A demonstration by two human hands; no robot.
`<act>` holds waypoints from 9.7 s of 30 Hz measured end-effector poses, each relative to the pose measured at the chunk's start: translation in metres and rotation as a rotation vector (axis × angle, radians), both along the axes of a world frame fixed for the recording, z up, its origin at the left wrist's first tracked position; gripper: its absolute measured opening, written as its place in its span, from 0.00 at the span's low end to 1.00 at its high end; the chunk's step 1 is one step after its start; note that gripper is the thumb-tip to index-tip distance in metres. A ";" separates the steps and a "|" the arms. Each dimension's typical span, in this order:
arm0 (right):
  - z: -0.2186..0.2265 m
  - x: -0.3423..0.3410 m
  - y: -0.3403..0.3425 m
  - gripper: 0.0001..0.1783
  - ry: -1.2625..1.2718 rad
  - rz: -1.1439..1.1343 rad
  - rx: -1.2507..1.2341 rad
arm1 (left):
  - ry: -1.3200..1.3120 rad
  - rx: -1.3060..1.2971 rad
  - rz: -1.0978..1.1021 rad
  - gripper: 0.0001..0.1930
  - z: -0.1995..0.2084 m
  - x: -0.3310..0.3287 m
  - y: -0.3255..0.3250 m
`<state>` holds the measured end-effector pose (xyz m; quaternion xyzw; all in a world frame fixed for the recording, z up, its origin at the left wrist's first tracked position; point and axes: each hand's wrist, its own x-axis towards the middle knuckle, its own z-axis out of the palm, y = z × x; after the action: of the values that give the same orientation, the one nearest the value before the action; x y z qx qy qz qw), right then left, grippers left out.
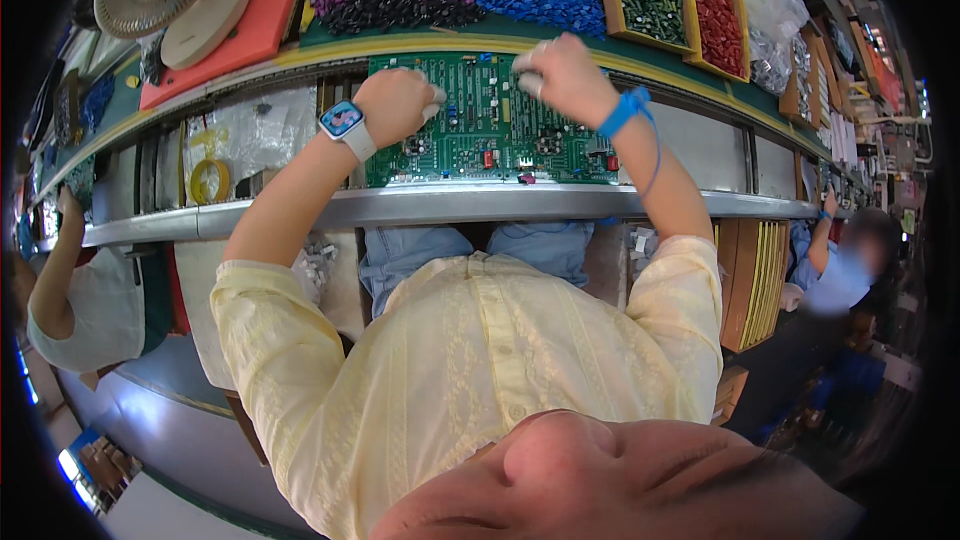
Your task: Manually assemble electronic components onto printed circuit boards at an assembly line.
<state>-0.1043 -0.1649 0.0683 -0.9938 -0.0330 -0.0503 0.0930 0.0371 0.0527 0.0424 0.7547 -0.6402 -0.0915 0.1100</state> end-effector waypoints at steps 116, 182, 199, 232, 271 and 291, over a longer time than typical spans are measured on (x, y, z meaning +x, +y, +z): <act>-0.052 0.057 0.040 0.09 0.172 0.074 0.307 | -0.456 0.020 0.592 0.13 -0.019 0.143 -0.083; -0.037 -0.021 -0.232 0.21 0.001 -0.948 -0.085 | -0.037 -0.286 0.698 0.14 -0.005 0.130 -0.059; -0.042 -0.025 -0.244 0.14 -0.058 -0.811 -0.297 | 0.391 -0.144 0.206 0.06 -0.019 -0.039 0.082; -0.005 -0.042 -0.177 0.16 -0.527 -0.786 0.414 | 0.116 -0.247 0.074 0.06 -0.026 -0.044 0.081; -0.049 -0.020 0.072 0.09 -0.052 -0.094 0.872 | 0.438 -0.302 0.265 0.07 -0.024 -0.035 0.038; -0.051 -0.003 0.066 0.08 -0.031 -0.017 0.318 | -0.021 -0.205 0.017 0.11 -0.025 -0.047 0.017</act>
<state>-0.1074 -0.0988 0.0177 -0.9660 -0.0178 -0.0710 0.2482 -0.0095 0.0702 0.0176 0.7457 -0.6411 -0.0166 0.1806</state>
